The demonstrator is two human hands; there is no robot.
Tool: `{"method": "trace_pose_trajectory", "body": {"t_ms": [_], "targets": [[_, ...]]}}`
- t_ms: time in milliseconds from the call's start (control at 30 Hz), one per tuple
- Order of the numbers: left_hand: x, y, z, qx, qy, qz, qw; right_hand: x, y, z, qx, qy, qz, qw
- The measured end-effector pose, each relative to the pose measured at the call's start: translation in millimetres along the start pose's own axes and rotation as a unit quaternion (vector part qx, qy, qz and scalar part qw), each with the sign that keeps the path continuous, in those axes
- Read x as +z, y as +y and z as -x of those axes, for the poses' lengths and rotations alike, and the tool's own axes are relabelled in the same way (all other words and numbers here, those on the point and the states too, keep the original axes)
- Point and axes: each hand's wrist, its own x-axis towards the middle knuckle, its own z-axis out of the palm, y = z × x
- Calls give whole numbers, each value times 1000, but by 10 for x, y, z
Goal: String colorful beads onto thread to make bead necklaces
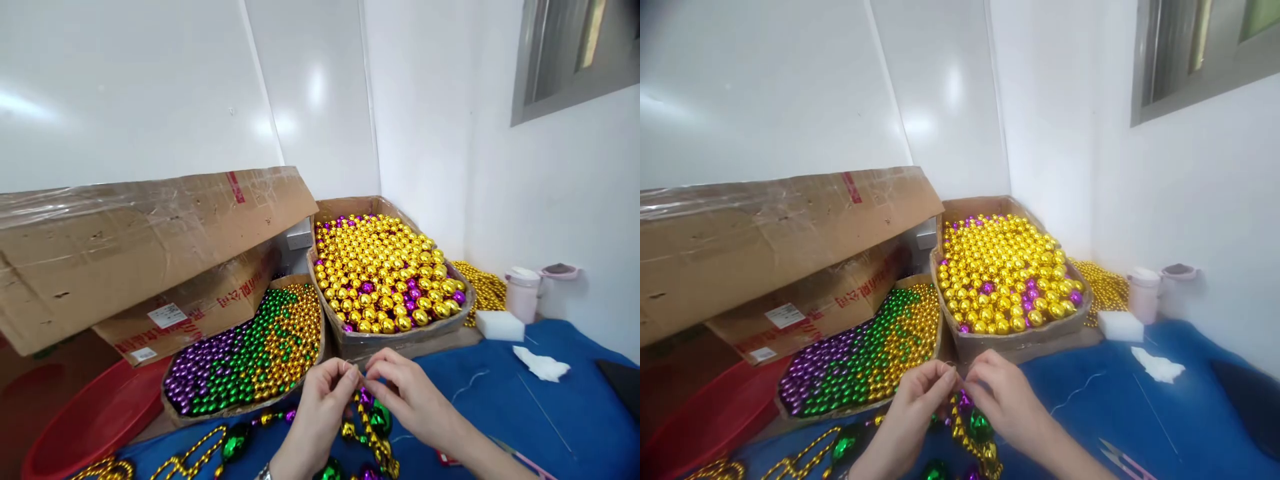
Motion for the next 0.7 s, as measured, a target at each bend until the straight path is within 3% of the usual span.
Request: {"method": "trace_pose_trajectory", "body": {"t_ms": [200, 300, 500, 600, 700], "targets": [[29, -99, 10, -8, 5, 20, 1000, 117, 113, 51, 110, -44, -108, 987], [11, -149, 9, -2, 6, -2, 1000, 134, 155, 72, 135, -33, -122, 983], [20, -200, 34, 1, -12, -21, 1000, -8, 217, 25, 75, -10, -8, 997], [62, -236, 66, 74, 10, -132, 988, -36, 222, -2, 35, 8, 41, 999], [102, -285, 95, 164, 35, -248, 954, 49, 216, 46, 25, 13, 48, 998]]}}
